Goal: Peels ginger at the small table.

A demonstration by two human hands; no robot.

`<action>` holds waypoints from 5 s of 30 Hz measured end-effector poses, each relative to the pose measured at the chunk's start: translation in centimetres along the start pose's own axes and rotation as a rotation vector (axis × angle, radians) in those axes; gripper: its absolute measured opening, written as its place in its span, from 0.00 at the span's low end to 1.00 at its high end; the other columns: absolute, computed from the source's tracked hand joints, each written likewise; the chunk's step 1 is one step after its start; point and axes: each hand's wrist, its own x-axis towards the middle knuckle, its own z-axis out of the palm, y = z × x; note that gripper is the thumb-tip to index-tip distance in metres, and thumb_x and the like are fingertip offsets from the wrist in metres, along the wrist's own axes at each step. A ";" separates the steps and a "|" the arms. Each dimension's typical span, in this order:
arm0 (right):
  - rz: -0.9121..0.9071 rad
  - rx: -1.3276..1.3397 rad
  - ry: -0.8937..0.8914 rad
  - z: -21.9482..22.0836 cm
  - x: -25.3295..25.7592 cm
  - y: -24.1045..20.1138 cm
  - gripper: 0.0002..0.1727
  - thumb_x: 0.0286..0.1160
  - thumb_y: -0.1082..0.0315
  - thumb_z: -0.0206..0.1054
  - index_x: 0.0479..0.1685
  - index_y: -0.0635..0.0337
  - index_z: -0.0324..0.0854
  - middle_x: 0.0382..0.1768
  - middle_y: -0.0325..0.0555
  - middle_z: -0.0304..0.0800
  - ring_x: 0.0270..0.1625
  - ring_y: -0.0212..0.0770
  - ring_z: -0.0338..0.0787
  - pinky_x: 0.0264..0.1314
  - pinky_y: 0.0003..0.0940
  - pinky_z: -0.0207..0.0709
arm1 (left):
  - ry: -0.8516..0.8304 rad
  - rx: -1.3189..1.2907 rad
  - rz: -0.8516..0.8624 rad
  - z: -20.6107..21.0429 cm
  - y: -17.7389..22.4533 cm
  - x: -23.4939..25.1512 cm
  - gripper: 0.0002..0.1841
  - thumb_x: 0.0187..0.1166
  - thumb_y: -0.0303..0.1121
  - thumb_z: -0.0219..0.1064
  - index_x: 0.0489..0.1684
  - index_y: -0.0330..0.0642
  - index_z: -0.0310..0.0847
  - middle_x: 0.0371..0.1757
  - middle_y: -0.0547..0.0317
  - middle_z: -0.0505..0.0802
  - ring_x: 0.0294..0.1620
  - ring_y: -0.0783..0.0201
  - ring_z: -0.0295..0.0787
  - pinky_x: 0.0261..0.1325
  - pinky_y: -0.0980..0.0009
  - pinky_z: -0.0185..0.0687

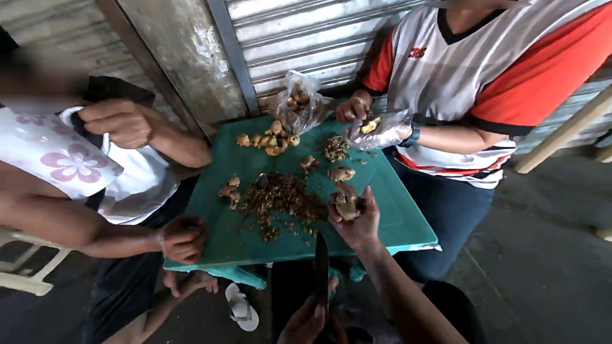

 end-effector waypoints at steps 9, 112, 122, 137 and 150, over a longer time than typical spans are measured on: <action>-0.214 -0.235 0.053 0.4 -1.7 0.5 0.16 0.86 0.73 0.49 0.67 0.50 0.72 0.50 0.39 0.86 0.51 0.37 0.90 0.61 0.40 0.85 | 0.485 1.079 0.089 0.1 8.1 5.8 0.27 0.94 0.37 0.47 0.90 0.37 0.53 0.42 0.56 0.88 0.22 0.69 0.80 0.27 0.71 0.81; -0.323 -0.334 0.229 -1.4 -3.1 -5.5 0.18 0.86 0.73 0.48 0.70 0.53 0.72 0.54 0.36 0.87 0.53 0.32 0.89 0.58 0.31 0.85 | 0.474 0.806 0.078 0.6 5.6 6.6 0.23 0.95 0.37 0.45 0.82 0.38 0.69 0.38 0.62 0.93 0.23 0.76 0.80 0.28 0.78 0.76; 0.062 0.009 0.046 1.1 -0.7 1.9 0.21 0.87 0.70 0.48 0.72 0.47 0.77 0.55 0.47 0.91 0.50 0.42 0.93 0.54 0.39 0.89 | 0.714 1.637 0.366 1.1 4.9 6.8 0.24 0.90 0.41 0.53 0.85 0.54 0.74 0.47 0.44 0.92 0.43 0.48 0.92 0.44 0.51 0.89; -0.004 -0.037 -0.050 -0.1 -1.5 1.3 0.19 0.78 0.65 0.59 0.65 0.50 0.86 0.55 0.41 0.94 0.50 0.32 0.93 0.54 0.30 0.87 | 0.661 1.756 0.492 0.5 4.4 9.7 0.24 0.88 0.39 0.58 0.83 0.66 0.76 0.34 0.52 0.90 0.29 0.54 0.90 0.29 0.56 0.87; 0.028 -0.041 -0.019 0.2 -1.3 1.3 0.15 0.80 0.67 0.57 0.55 0.53 0.89 0.45 0.44 0.94 0.38 0.31 0.92 0.41 0.27 0.87 | 0.684 1.754 0.432 0.8 5.3 12.0 0.27 0.88 0.38 0.60 0.88 0.66 0.69 0.45 0.50 0.92 0.33 0.51 0.92 0.31 0.52 0.88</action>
